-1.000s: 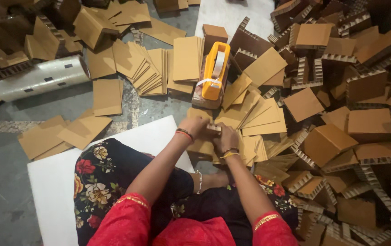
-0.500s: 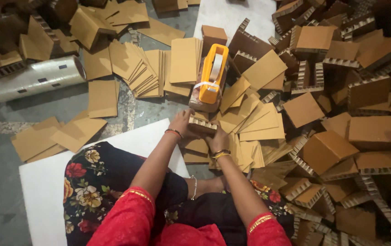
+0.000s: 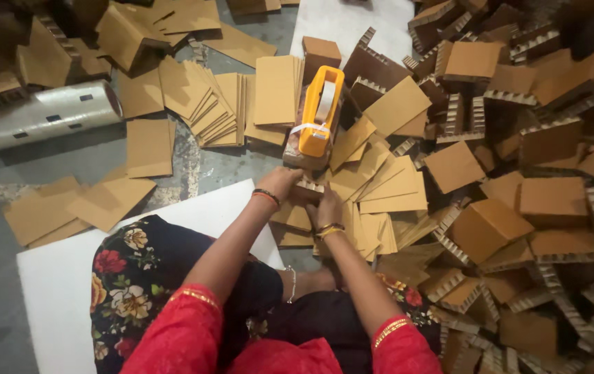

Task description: The person sits on the floor and assembles small cardboard boxes by folding the flaps and securing them with clear tape from a handheld dispenser. They repeatedly pick up flat cardboard pieces, fold them into box shapes, apply tape to the seams, and place the finished boxes into a pile.

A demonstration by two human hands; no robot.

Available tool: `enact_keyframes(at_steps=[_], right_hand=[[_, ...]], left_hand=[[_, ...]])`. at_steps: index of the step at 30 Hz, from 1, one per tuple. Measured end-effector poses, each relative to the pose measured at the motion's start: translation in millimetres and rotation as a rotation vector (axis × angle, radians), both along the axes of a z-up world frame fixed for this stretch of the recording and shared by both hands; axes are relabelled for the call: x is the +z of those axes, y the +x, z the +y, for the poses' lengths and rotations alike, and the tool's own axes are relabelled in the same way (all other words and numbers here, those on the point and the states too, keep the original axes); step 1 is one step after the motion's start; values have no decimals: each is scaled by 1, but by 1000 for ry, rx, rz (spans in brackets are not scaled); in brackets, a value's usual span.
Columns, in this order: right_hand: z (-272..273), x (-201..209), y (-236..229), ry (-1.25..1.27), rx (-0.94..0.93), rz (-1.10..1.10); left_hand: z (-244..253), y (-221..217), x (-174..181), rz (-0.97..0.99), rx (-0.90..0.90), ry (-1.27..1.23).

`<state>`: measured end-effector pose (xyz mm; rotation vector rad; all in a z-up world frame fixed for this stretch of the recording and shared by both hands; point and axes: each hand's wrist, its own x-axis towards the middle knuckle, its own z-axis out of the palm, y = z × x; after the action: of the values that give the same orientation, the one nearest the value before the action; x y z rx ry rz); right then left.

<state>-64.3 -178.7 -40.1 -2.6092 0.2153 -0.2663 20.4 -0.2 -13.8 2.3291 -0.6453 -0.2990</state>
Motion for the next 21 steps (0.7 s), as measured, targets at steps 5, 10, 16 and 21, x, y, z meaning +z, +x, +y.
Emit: enact_keyframes(at_steps=[5, 10, 16, 21], right_hand=[[-23, 24, 42, 672, 354, -253], [-38, 65, 132, 741, -140, 144], [3, 80, 117, 513, -104, -301], [39, 30, -7, 893, -456, 15]], left_hand=[[9, -12, 16, -168, 26, 117], [8, -4, 29, -191, 66, 178], [8, 8, 33, -220, 75, 60], [6, 14, 25, -196, 36, 115]])
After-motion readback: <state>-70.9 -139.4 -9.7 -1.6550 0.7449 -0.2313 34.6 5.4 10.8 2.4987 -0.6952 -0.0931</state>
